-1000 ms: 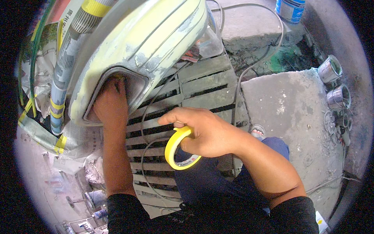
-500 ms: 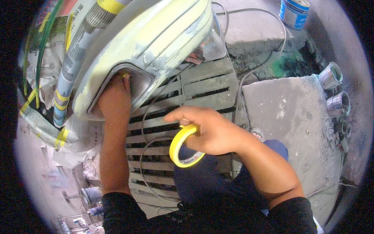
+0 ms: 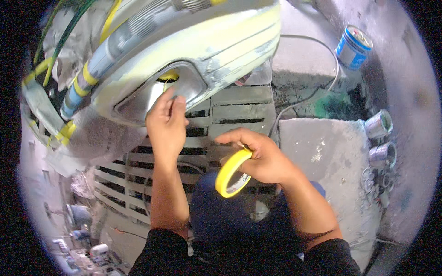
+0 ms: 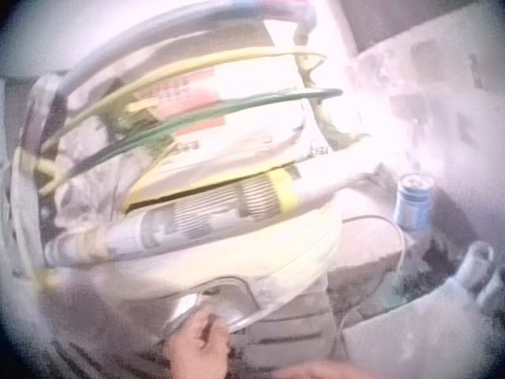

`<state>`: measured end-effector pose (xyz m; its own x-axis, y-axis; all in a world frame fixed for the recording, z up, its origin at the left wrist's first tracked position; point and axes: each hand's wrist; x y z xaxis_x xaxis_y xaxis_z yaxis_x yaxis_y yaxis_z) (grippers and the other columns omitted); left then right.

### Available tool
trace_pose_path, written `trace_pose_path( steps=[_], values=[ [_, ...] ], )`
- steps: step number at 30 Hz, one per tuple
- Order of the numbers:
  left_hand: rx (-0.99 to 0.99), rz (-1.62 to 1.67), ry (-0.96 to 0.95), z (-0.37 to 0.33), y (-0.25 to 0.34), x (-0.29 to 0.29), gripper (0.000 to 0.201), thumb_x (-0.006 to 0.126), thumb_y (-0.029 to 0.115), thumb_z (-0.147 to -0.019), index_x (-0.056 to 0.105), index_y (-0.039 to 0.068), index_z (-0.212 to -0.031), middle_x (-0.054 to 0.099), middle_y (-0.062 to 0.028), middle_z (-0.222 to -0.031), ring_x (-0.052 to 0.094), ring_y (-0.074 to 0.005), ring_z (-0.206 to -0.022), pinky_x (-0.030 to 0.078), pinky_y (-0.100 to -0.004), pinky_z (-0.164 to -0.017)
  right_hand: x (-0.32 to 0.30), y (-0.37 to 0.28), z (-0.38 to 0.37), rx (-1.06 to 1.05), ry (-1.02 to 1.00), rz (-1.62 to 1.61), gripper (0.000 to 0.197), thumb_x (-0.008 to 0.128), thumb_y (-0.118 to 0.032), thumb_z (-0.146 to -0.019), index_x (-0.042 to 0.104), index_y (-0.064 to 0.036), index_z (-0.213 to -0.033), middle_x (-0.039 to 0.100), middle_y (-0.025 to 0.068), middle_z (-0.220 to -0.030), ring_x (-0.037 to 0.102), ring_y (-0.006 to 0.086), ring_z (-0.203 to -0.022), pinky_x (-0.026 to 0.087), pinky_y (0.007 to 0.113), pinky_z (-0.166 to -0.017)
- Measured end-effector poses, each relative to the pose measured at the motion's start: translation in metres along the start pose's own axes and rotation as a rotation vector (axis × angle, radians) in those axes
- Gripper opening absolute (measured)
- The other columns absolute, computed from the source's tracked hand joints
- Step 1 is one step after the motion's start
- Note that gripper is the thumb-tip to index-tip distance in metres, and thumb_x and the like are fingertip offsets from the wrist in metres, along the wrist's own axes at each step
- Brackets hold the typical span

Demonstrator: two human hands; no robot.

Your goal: The person applies yellow masking tape to a car headlight assembly, covering the edges and surrounding areas. They smooth the tape and adjust the newspaper covering the rest of the part.

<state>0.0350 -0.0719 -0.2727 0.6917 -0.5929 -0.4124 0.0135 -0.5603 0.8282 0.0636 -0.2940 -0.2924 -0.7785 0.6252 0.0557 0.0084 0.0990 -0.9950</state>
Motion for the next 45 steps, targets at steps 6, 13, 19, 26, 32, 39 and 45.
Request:
trace_pose_path(
  steps=[6, 13, 19, 26, 32, 39, 45],
  values=[
    [-0.305, 0.555, -0.199, -0.005, 0.030, 0.009, 0.077, 0.062, 0.018, -0.097, 0.017, -0.010, -0.153, 0.061, -0.0075, -0.085, 0.060, -0.0119, -0.058, 0.048, -0.0257, -0.051, 0.002, 0.013, 0.003, -0.058, 0.084, -0.142, 0.059, 0.082, 0.010, -0.073, 0.061, -0.0059, -0.126, 0.040, -0.0078, -0.080, 0.046, 0.0035, -0.071, 0.044, 0.019, -0.068],
    [-0.269, 0.862, -0.014, -0.007, 0.037, 0.034, 0.088, 0.062, 0.013, -0.095, 0.001, -0.005, -0.155, 0.062, -0.0103, -0.090, 0.058, -0.0120, -0.059, 0.044, -0.0229, -0.046, 0.003, 0.031, 0.001, -0.085, 0.118, -0.185, 0.049, 0.079, 0.000, -0.080, 0.062, -0.0031, -0.125, 0.042, -0.0064, -0.075, 0.045, 0.0047, -0.063, 0.039, 0.021, -0.054],
    [-0.195, 0.692, 0.076, -0.016, 0.034, 0.045, 0.086, 0.063, 0.012, -0.092, 0.007, -0.009, -0.153, 0.062, -0.0089, -0.083, 0.060, -0.0132, -0.059, 0.049, -0.0262, -0.052, 0.011, 0.034, 0.002, -0.040, 0.120, -0.183, 0.048, 0.079, -0.002, -0.080, 0.062, -0.0018, -0.124, 0.043, -0.0058, -0.074, 0.044, 0.0056, -0.057, 0.037, 0.020, -0.050],
    [-0.109, 0.831, 0.115, -0.011, 0.020, 0.052, 0.083, 0.061, 0.009, -0.092, 0.007, -0.009, -0.152, 0.064, -0.0104, -0.086, 0.061, -0.0142, -0.059, 0.050, -0.0280, -0.051, 0.022, 0.038, 0.001, -0.030, 0.186, -0.078, 0.050, 0.080, -0.027, -0.083, 0.060, -0.0036, -0.123, 0.045, -0.0034, -0.065, 0.046, 0.0081, -0.046, 0.031, 0.021, -0.036],
    [-0.074, 0.688, 0.179, -0.019, 0.023, 0.050, 0.068, 0.060, 0.007, -0.092, 0.020, -0.009, -0.145, 0.064, -0.0122, -0.083, 0.064, -0.0171, -0.058, 0.051, -0.0306, -0.051, 0.020, 0.037, 0.005, 0.031, 0.173, -0.124, 0.045, 0.075, -0.008, -0.084, 0.059, -0.0045, -0.125, 0.053, -0.0021, -0.071, 0.052, 0.0082, -0.054, 0.037, 0.021, -0.044],
    [-0.115, 0.734, 0.093, -0.027, 0.015, 0.046, 0.060, 0.058, 0.004, -0.090, 0.029, -0.009, -0.141, 0.064, -0.0105, -0.082, 0.063, -0.0156, -0.058, 0.051, -0.0278, -0.054, 0.020, 0.036, 0.006, 0.029, 0.211, -0.088, 0.044, 0.073, -0.004, -0.083, 0.059, -0.0037, -0.126, 0.054, -0.0028, -0.071, 0.051, 0.0070, -0.054, 0.037, 0.021, -0.045],
    [-0.183, 1.023, 0.002, 0.002, 0.023, 0.052, 0.086, 0.058, 0.007, -0.093, -0.001, -0.008, -0.154, 0.062, -0.0117, -0.090, 0.062, -0.0141, -0.064, 0.051, -0.0268, -0.056, 0.014, 0.034, 0.006, 0.054, 0.262, -0.071, 0.042, 0.072, 0.000, -0.085, 0.059, -0.0037, -0.125, 0.048, -0.0042, -0.067, 0.042, 0.0052, -0.049, 0.033, 0.021, -0.043]
  ],
)
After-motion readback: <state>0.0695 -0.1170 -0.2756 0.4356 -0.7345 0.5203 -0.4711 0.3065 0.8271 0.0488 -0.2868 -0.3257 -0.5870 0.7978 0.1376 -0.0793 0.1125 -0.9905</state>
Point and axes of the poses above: each hand's wrist, its own z-axis away from the middle knuckle, its own x-axis out of the palm, y = z × x
